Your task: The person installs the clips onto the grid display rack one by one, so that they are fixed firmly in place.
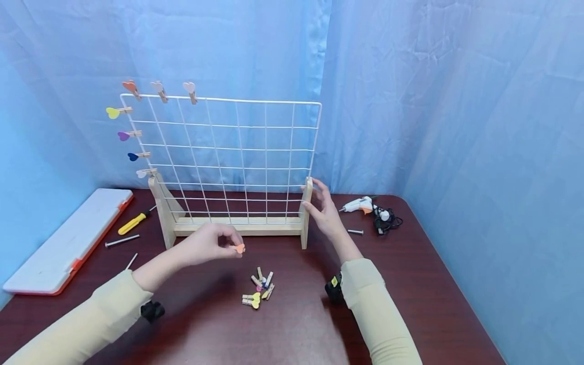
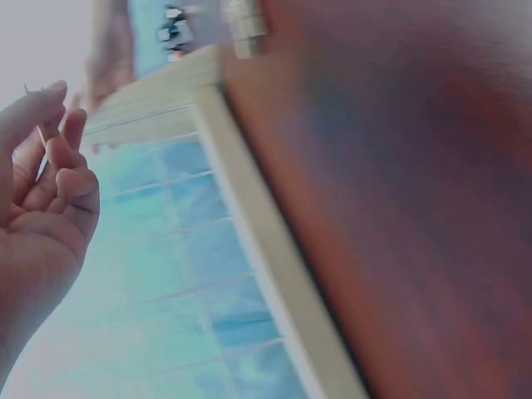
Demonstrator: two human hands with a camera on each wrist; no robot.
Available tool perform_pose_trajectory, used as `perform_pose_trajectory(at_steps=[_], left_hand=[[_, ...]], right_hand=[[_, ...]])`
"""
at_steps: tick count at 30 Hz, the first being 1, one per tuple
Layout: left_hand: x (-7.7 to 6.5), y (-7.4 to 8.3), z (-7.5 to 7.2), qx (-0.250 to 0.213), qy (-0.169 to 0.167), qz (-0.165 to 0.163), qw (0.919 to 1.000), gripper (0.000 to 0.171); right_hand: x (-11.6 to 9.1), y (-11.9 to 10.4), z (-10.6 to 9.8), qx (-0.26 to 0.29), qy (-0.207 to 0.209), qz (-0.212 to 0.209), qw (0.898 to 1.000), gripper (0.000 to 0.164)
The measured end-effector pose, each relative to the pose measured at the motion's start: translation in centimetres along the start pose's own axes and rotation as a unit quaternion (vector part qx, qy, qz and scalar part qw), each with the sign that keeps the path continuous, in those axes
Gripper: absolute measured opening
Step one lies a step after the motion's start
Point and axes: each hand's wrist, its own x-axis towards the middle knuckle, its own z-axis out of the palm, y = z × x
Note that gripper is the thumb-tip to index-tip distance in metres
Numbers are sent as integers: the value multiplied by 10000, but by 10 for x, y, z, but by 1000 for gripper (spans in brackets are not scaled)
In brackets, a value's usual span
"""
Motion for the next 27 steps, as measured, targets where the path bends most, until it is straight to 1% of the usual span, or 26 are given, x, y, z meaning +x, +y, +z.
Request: perform_pose_trajectory(at_steps=[2,4,7,10,11,14,16,19,22,25,27], left_hand=[[4,7,-9,-12,173,-167,9997,9],[9,14,-18,-168,397,-273,9987,12],[15,22,-31,-416,712,-273,9962,15],[19,30,-43,-519,876,-114,9947,15],[20,32,-47,-491,898,-68,9947,16],[24,38,-55,-668,897,-80,9937,19],[25,42,-58,-843,918,-224,9920,21],[25,50,-61,-980,914,-361,9903,25],[22,64,-62,-937,815,-369,9916,26],[17,75,-60,-1021,654,-381,9919,25],[16,67,-53,-1081,642,-466,9910,22]], right_hand=[[0,0,0,23,6,2,10000,59],[0,0,0,-6,8,-1,10000,59],[0,1,0,-44,14,3,10000,59],[0,1,0,-52,20,2,10000,58],[0,1,0,-39,25,-7,10000,58],[1,1,0,-17,25,-9,10000,58],[1,1,0,-9,21,-17,10000,58],[1,2,0,-9,19,-17,10000,57],[1,2,0,2,14,-5,10000,57],[0,2,0,15,5,30,10000,57],[0,2,0,20,0,61,10000,57]])
